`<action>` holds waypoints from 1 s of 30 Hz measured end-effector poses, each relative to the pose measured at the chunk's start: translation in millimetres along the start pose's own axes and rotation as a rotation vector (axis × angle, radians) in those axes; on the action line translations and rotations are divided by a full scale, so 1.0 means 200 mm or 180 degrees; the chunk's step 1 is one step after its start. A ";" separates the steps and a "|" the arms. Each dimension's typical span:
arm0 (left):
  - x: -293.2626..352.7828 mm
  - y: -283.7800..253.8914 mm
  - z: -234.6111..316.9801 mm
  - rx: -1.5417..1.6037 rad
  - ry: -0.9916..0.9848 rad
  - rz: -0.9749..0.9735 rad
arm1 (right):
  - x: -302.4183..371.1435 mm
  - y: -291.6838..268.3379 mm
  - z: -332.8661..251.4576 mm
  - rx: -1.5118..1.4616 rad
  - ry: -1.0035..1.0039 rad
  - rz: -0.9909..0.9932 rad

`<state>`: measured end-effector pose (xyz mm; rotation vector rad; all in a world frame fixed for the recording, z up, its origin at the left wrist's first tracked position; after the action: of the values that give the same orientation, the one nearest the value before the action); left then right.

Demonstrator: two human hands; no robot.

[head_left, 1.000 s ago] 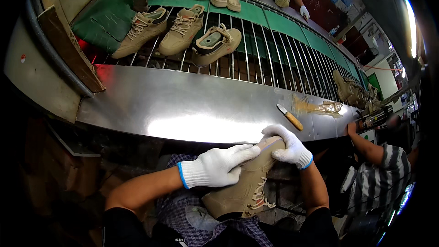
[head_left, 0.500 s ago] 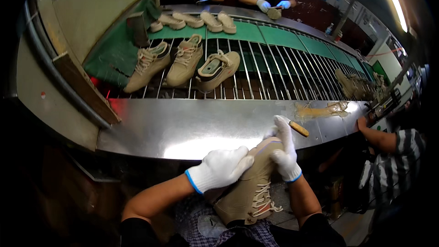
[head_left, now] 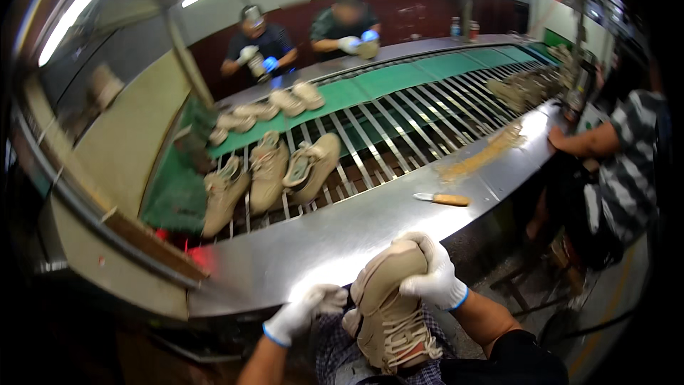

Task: The person picks up shoes and soles from a conveyor, applies adhesive to the edges using a spatula tool, and presses the components together before returning them to the conveyor line.

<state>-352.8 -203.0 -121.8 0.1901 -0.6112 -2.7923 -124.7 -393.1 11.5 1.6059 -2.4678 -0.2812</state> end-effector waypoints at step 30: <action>-0.53 0.27 -0.02 -0.1079 0.1217 0.0352 | 0.40 0.16 0.10 0.2450 -0.1434 -0.0871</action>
<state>-237.3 -219.8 -95.7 0.5790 -0.0547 -2.5986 -190.3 -453.1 5.3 2.4077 -2.8835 0.3743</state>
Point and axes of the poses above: each hand's wrist, its own x-axis away from the middle knuckle, its own y-axis out of the palm, z = x × y, the point moved 4 cm from there along -x, towards the middle knuckle, and after that the axes turned 14 degrees about y, right-handed, at the moved point
